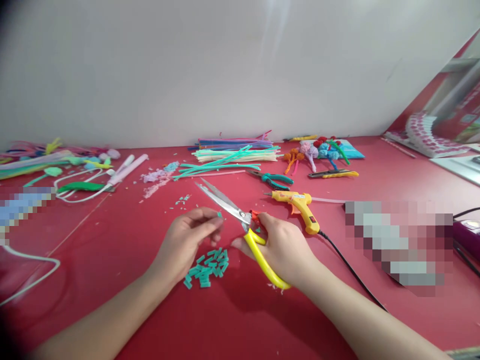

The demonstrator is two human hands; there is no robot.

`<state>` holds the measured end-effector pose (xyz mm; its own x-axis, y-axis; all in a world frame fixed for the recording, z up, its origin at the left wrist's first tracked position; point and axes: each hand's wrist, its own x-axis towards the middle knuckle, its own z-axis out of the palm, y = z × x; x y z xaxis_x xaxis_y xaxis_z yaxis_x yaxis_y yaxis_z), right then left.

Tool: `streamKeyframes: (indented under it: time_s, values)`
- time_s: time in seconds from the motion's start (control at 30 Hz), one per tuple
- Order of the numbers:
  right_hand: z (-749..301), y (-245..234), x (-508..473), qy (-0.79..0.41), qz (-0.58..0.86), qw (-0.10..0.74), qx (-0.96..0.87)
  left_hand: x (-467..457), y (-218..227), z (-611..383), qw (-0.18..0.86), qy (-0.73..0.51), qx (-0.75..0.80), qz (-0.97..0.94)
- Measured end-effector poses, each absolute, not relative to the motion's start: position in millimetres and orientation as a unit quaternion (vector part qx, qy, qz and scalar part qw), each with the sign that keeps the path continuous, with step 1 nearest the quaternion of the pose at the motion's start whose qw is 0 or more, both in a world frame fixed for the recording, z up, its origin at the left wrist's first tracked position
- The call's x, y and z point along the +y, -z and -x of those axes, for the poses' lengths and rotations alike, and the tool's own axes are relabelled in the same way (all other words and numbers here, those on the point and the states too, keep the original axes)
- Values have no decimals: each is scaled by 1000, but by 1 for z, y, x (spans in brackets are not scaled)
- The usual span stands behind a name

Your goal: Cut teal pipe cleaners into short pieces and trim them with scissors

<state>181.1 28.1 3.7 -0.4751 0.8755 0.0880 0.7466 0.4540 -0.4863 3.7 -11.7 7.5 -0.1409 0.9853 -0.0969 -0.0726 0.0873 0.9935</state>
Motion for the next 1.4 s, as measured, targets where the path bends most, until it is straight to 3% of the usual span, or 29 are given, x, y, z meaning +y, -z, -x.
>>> streamKeyframes:
  time_s: [0.17,0.4,1.4]
  values:
    - [-180,2,26,-89,493,114,-858,-9,-10,6,496,-625,489,-352]
    - [-180,12,26,-34,476,97,-873,-11,-9,8,504,-648,455,-346]
    - [-183,19,27,19,458,121,-881,-11,-11,8,494,-661,447,-345]
